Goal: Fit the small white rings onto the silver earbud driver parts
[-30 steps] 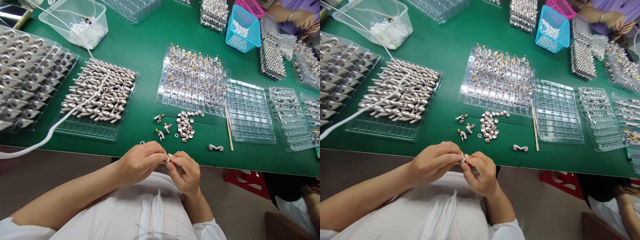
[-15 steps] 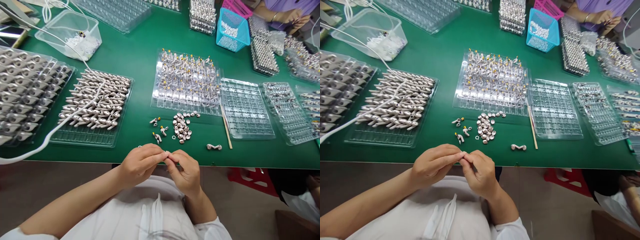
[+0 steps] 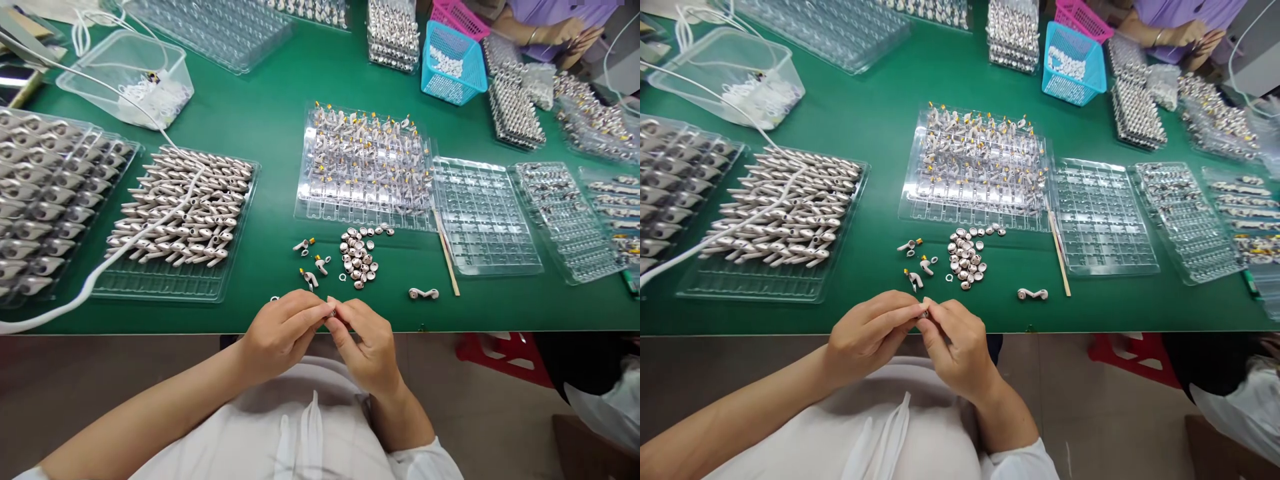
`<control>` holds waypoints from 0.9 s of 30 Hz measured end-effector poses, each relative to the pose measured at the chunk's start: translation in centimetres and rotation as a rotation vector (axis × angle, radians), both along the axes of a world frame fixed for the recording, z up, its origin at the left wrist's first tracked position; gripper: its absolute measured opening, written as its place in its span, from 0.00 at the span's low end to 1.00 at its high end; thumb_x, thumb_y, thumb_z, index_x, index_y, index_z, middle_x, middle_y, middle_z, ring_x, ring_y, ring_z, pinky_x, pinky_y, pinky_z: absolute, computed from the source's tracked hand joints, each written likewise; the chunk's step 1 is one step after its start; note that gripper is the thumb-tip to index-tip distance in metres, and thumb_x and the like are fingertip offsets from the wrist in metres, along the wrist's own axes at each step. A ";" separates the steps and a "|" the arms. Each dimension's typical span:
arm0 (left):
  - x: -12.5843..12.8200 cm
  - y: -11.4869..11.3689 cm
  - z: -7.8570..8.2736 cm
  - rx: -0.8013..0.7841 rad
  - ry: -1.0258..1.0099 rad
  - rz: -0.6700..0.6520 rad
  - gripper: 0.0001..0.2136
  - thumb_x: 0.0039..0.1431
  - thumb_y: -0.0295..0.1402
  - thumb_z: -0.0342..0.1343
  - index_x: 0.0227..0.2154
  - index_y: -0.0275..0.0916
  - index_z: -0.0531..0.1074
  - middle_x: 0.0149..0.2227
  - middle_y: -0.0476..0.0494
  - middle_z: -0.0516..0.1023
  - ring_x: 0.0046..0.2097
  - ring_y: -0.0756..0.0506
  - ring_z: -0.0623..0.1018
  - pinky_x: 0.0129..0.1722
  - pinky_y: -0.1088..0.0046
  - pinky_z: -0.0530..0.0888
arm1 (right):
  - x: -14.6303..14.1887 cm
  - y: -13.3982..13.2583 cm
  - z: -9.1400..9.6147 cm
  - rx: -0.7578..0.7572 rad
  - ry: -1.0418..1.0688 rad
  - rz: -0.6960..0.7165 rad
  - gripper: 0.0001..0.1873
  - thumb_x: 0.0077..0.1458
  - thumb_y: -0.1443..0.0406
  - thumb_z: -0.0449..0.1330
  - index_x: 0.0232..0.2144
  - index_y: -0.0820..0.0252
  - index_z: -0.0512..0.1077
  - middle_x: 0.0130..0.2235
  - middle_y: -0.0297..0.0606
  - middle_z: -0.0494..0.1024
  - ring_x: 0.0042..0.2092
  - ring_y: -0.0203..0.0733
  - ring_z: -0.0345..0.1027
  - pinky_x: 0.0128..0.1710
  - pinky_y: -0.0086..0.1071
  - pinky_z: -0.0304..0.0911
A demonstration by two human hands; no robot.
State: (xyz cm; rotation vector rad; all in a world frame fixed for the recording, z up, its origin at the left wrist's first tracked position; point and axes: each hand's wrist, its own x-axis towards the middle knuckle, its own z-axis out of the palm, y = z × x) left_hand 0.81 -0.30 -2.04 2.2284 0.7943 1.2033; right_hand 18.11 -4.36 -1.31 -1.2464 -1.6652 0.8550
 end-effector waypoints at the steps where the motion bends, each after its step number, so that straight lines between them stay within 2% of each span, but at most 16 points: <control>1: 0.0 -0.1 0.0 -0.005 0.009 -0.001 0.16 0.60 0.18 0.53 0.50 0.34 0.69 0.37 0.39 0.79 0.38 0.47 0.77 0.37 0.70 0.77 | 0.0 0.0 0.0 0.010 -0.005 0.001 0.16 0.60 0.71 0.57 0.50 0.60 0.73 0.34 0.39 0.77 0.34 0.37 0.70 0.34 0.31 0.69; 8: -0.2 -0.3 0.3 -0.072 0.069 -0.001 0.16 0.61 0.19 0.51 0.51 0.36 0.70 0.38 0.40 0.78 0.38 0.48 0.77 0.35 0.74 0.77 | 0.4 0.4 0.1 0.035 -0.031 0.008 0.13 0.59 0.72 0.57 0.46 0.61 0.75 0.35 0.41 0.78 0.34 0.38 0.72 0.33 0.31 0.69; 14: 0.0 -0.1 0.3 0.048 0.063 0.066 0.11 0.60 0.21 0.56 0.44 0.35 0.71 0.36 0.41 0.82 0.37 0.48 0.80 0.39 0.73 0.79 | 0.5 0.3 -0.1 0.151 -0.111 0.010 0.17 0.59 0.73 0.57 0.50 0.61 0.72 0.35 0.42 0.78 0.33 0.38 0.71 0.30 0.31 0.68; 19: -0.2 -0.1 -0.1 0.099 0.057 0.010 0.09 0.59 0.20 0.55 0.42 0.33 0.70 0.34 0.38 0.81 0.37 0.46 0.81 0.36 0.72 0.79 | 0.8 0.2 -0.1 0.223 -0.188 0.041 0.18 0.59 0.73 0.55 0.52 0.63 0.69 0.36 0.45 0.77 0.36 0.41 0.72 0.33 0.33 0.71; 23: -0.3 -0.1 -0.1 0.101 0.072 -0.025 0.09 0.60 0.21 0.54 0.43 0.34 0.68 0.33 0.37 0.80 0.35 0.46 0.79 0.33 0.71 0.78 | 1.0 0.3 -0.1 0.203 -0.182 0.112 0.17 0.60 0.72 0.54 0.52 0.63 0.68 0.38 0.45 0.77 0.37 0.41 0.72 0.35 0.34 0.71; 27: -0.1 -0.2 -0.1 0.084 0.053 -0.027 0.10 0.60 0.21 0.54 0.44 0.35 0.68 0.34 0.38 0.79 0.36 0.46 0.79 0.34 0.71 0.78 | 1.1 0.3 -0.1 0.171 -0.195 0.121 0.16 0.60 0.71 0.54 0.51 0.62 0.68 0.38 0.43 0.76 0.38 0.41 0.72 0.35 0.33 0.72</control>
